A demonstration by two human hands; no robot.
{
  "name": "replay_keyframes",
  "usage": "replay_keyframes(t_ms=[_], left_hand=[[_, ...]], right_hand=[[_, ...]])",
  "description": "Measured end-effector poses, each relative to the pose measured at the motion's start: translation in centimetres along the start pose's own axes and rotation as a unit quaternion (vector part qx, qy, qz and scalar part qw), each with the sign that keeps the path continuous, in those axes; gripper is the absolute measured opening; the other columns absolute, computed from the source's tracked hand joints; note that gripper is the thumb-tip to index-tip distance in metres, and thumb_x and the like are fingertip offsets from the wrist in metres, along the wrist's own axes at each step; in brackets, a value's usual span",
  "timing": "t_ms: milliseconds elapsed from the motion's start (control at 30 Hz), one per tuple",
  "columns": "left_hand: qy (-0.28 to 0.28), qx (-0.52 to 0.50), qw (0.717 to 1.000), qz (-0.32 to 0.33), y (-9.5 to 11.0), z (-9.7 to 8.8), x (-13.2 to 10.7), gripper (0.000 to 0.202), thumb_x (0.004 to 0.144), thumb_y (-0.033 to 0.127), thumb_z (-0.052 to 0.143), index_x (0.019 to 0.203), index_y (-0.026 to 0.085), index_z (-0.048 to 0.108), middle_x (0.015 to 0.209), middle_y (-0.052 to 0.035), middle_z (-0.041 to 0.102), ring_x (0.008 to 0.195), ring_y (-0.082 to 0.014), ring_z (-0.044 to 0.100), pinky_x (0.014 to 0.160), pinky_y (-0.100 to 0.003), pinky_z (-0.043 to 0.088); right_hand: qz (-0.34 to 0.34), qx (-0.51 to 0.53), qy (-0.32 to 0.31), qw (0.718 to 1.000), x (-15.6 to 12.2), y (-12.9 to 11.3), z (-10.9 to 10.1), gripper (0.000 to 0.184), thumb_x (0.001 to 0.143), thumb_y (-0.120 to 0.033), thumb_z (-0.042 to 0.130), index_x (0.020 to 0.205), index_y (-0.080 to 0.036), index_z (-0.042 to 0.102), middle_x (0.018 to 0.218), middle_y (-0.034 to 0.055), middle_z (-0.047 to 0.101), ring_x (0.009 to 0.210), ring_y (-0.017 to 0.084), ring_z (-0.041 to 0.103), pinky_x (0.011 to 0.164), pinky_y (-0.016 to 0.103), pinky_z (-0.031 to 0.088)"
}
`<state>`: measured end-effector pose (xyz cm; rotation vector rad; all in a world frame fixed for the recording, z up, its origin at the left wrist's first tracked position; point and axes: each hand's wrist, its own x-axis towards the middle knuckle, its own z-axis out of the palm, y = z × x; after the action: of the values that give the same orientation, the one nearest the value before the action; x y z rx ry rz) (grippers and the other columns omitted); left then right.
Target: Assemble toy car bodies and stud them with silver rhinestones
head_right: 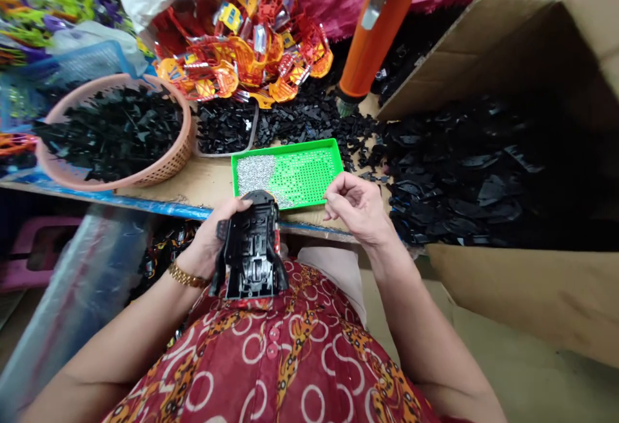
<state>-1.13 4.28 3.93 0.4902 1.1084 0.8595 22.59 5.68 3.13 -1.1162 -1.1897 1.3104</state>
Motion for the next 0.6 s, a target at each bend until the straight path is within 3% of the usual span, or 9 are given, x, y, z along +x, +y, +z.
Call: replay_keyframes(t_ms=[200,400,600], left_hand=[[-0.006,-0.077,0.986,-0.151,3.2,1.2,0.6,0.018,0.079,0.024,0.056,0.079,0.012,0.069,0.066,-0.0084,0.072,0.053,-0.0157,0.063,0.059,-0.028,0.056],[-0.023,-0.094,0.974,-0.203,2.3,0.4,1.1,0.027,0.086,0.032,0.051,0.070,0.015,0.065,0.061,-0.0077,0.070,0.048,-0.0155,0.061,0.053,-0.027,0.053],[-0.080,-0.137,0.962,-0.220,2.0,0.4,1.5,0.033,0.090,0.033,0.047,0.075,0.014,0.069,0.065,-0.0102,0.074,0.054,-0.0177,0.065,0.057,-0.029,0.053]], right_hand=[[0.007,0.019,-0.018,1.000,-0.7,0.8,0.5,0.023,0.075,-0.031,0.083,0.068,-0.018,0.065,0.055,-0.0050,0.056,0.045,0.007,0.053,0.050,0.022,0.057],[0.044,0.021,-0.023,0.999,-1.8,1.7,0.3,0.033,0.072,-0.041,0.088,0.066,-0.019,0.064,0.052,-0.0044,0.054,0.044,0.008,0.052,0.048,0.024,0.057],[0.066,-0.006,-0.005,0.998,-2.2,2.0,0.3,0.034,0.072,-0.043,0.087,0.065,-0.020,0.063,0.052,-0.0037,0.054,0.044,0.009,0.051,0.046,0.026,0.056]])
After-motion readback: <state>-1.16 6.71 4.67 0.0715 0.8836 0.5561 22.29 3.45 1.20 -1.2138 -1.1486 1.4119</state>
